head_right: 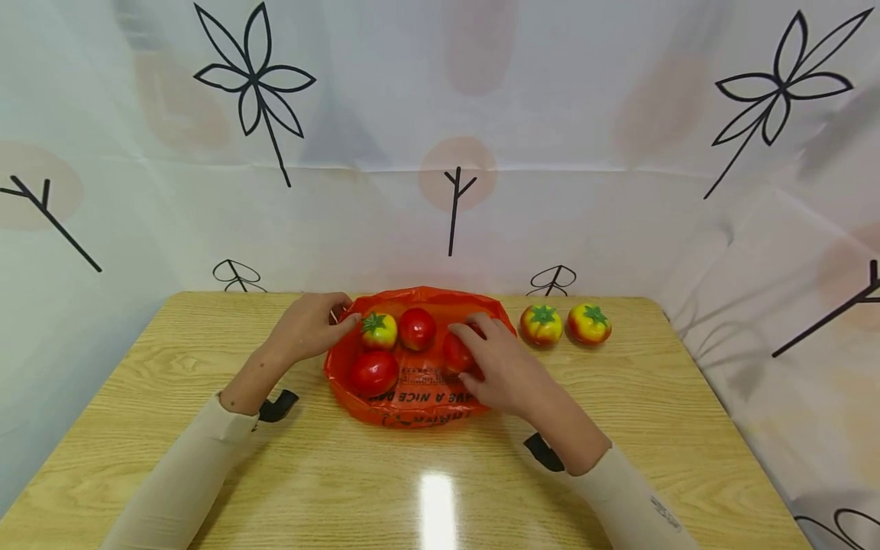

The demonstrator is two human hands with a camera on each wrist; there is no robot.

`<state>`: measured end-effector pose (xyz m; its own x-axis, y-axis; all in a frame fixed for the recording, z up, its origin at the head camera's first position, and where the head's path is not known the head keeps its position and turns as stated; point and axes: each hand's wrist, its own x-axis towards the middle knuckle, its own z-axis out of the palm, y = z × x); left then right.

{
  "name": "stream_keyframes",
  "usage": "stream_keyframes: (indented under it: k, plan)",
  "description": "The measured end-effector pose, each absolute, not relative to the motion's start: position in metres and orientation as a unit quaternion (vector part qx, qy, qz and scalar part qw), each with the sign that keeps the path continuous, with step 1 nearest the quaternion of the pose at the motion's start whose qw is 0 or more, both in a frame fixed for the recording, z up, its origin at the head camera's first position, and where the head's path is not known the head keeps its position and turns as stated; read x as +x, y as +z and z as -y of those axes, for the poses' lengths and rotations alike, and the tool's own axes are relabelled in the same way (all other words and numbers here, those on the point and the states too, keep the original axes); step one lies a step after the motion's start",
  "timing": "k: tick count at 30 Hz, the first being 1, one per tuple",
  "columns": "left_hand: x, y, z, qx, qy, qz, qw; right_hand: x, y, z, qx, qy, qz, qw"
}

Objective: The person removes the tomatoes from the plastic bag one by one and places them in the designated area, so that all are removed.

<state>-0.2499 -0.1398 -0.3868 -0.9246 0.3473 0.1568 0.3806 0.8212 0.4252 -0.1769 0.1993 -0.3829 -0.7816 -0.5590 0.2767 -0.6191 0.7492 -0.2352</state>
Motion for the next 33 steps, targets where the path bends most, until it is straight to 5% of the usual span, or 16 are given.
stream_keyframes:
  k: [19,33]
  plan:
    - [-0.249,-0.386,0.139,-0.193,-0.231,0.953,0.034,-0.161,-0.366,-0.221,0.295,0.173,0.933,0.117]
    - [-0.249,-0.387,0.14,-0.198,-0.23,0.952,0.036,-0.154,-0.352,-0.245,0.311,0.168,0.917,0.185]
